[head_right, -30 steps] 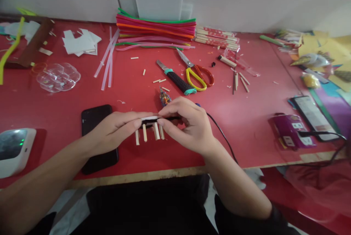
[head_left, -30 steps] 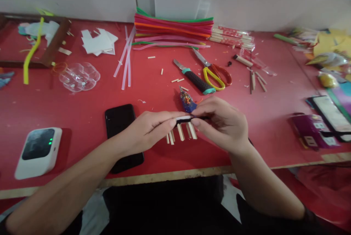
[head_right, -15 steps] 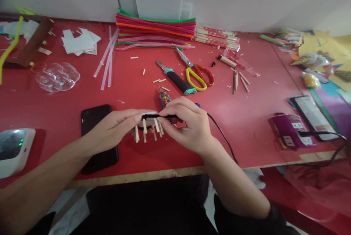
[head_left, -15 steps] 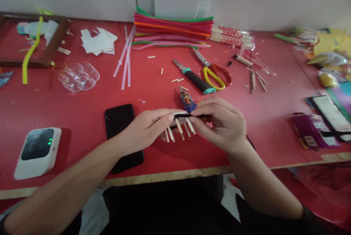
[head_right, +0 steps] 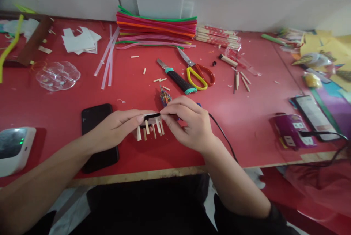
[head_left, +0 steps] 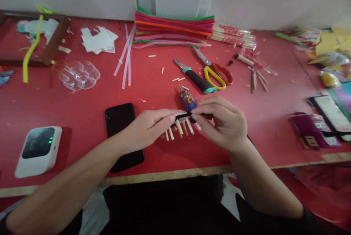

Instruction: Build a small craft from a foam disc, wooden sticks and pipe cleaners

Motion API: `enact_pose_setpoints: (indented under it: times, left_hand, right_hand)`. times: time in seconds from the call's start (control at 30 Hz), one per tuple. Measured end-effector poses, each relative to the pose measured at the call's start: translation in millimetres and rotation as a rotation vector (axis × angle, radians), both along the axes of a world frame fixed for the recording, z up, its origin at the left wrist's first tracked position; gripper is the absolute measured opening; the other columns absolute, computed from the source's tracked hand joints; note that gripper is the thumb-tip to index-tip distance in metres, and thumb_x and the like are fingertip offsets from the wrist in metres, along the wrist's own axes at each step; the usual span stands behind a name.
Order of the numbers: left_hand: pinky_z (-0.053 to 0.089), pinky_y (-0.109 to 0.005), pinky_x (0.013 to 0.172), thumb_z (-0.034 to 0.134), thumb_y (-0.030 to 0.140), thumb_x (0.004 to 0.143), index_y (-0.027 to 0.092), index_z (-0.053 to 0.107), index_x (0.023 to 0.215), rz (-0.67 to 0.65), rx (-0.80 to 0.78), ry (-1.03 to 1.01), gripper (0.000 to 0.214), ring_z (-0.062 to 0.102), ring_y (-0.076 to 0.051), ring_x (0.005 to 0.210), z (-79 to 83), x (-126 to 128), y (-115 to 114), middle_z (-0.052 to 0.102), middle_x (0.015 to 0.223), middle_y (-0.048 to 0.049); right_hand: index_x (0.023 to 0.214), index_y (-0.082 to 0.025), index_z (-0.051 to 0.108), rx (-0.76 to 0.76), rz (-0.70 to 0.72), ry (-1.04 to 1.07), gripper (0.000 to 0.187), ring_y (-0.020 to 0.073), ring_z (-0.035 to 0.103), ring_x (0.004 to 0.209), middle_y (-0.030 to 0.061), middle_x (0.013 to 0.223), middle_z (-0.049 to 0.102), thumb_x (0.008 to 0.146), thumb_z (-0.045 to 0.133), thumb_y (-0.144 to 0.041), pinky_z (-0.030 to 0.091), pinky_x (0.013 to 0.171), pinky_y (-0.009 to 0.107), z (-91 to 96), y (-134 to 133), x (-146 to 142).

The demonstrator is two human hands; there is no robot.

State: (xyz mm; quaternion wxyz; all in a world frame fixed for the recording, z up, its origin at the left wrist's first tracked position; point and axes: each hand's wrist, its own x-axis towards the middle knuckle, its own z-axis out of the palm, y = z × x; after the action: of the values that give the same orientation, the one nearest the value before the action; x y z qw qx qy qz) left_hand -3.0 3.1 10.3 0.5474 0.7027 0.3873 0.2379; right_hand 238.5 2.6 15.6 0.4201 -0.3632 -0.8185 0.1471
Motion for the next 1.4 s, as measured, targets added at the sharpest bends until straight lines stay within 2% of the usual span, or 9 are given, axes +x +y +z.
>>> enact_pose_setpoints:
  times: [0.17, 0.37, 0.5, 0.73, 0.97, 1.1, 1.23, 1.33, 1.4]
  left_hand:
    - [0.056, -0.028, 0.082, 0.043, 0.041, 0.108, 0.024, 0.067, 0.137, -0.033, -0.014, -0.022, 0.042, 0.072, -0.018, 0.100, -1.2, -0.8, 1.3, 0.079, 0.109, -0.0029]
    - [0.056, -0.029, 0.088, 0.043, 0.040, 0.108, 0.024, 0.066, 0.138, 0.003, 0.015, -0.015, 0.042, 0.071, -0.017, 0.103, -2.2, -0.5, 0.7, 0.078, 0.117, -0.0042]
    - [0.058, -0.029, 0.081, 0.042, 0.040, 0.107, 0.022, 0.067, 0.137, 0.021, 0.010, 0.000, 0.042, 0.073, -0.018, 0.100, -2.8, -0.3, -0.9, 0.079, 0.109, -0.0049]
    - [0.057, -0.029, 0.089, 0.044, 0.039, 0.107, 0.023, 0.067, 0.137, 0.027, 0.026, -0.013, 0.041, 0.072, -0.018, 0.107, -3.4, -0.5, -0.4, 0.076, 0.125, -0.0051]
    - [0.056, -0.030, 0.090, 0.043, 0.040, 0.108, 0.026, 0.066, 0.138, 0.004, 0.029, -0.009, 0.041, 0.071, -0.019, 0.111, -4.0, -1.7, -1.7, 0.075, 0.129, -0.0038]
    - [0.057, -0.031, 0.092, 0.043, 0.039, 0.108, 0.024, 0.066, 0.139, -0.021, 0.048, -0.022, 0.041, 0.071, -0.021, 0.114, -3.5, -2.6, -1.4, 0.077, 0.125, -0.0046]
    - [0.057, -0.031, 0.091, 0.043, 0.038, 0.107, 0.023, 0.065, 0.140, -0.022, 0.078, -0.027, 0.042, 0.071, -0.021, 0.113, -2.9, -1.5, -2.2, 0.079, 0.118, -0.0047]
    - [0.056, -0.029, 0.091, 0.044, 0.037, 0.107, 0.024, 0.065, 0.140, -0.006, 0.093, -0.038, 0.041, 0.071, -0.020, 0.112, -3.2, -0.7, -3.3, 0.077, 0.123, -0.0045]
    - [0.056, -0.028, 0.091, 0.044, 0.037, 0.107, 0.023, 0.065, 0.139, 0.003, 0.097, -0.048, 0.041, 0.071, -0.018, 0.111, -3.4, -0.7, -3.6, 0.076, 0.126, -0.0045]
  right_hand:
    - [0.096, -0.023, 0.071, -0.079, -0.006, -0.006, 0.018, 0.0162, 0.068, 0.079, 0.0033, 0.090, 0.071, 0.086, 0.069, -0.009, 0.057, 0.066, 0.030, -0.6, -1.3, -0.1]
    - [0.095, -0.022, 0.070, -0.086, 0.013, -0.010, 0.016, 0.0167, 0.069, 0.082, 0.0037, 0.090, 0.070, 0.086, 0.068, -0.009, 0.057, 0.070, 0.031, -1.2, -0.6, 0.3]
    - [0.094, -0.022, 0.070, -0.100, 0.018, -0.003, 0.015, 0.0163, 0.069, 0.081, 0.0036, 0.089, 0.070, 0.087, 0.067, -0.009, 0.057, 0.069, 0.030, -2.0, 0.6, -0.3]
    - [0.096, -0.022, 0.071, -0.028, 0.026, -0.035, 0.016, 0.0167, 0.069, 0.081, 0.0048, 0.092, 0.070, 0.086, 0.066, -0.010, 0.058, 0.069, 0.032, -1.2, 1.3, 0.3]
    - [0.092, -0.023, 0.073, -0.010, 0.025, -0.001, 0.012, 0.0166, 0.069, 0.078, 0.0036, 0.088, 0.071, 0.086, 0.071, -0.013, 0.060, 0.070, 0.032, 0.6, 1.9, -0.5]
    - [0.090, -0.024, 0.074, -0.098, 0.031, 0.044, 0.008, 0.0163, 0.068, 0.077, 0.0032, 0.086, 0.071, 0.087, 0.073, -0.016, 0.058, 0.067, 0.031, 1.4, 2.1, -0.5]
    - [0.088, -0.024, 0.072, -0.298, 0.065, 0.154, 0.006, 0.0145, 0.064, 0.072, 0.0021, 0.082, 0.068, 0.088, 0.074, -0.018, 0.055, 0.061, 0.029, 2.8, 2.1, 0.1]
    - [0.086, -0.022, 0.071, -0.445, 0.098, 0.224, 0.005, 0.0125, 0.062, 0.068, 0.0014, 0.081, 0.065, 0.088, 0.073, -0.018, 0.052, 0.056, 0.027, 4.3, 2.2, 0.2]
    - [0.084, -0.021, 0.071, -0.464, 0.112, 0.237, 0.006, 0.0122, 0.062, 0.069, 0.0015, 0.082, 0.065, 0.087, 0.074, -0.017, 0.052, 0.057, 0.027, 5.4, 2.1, 0.2]
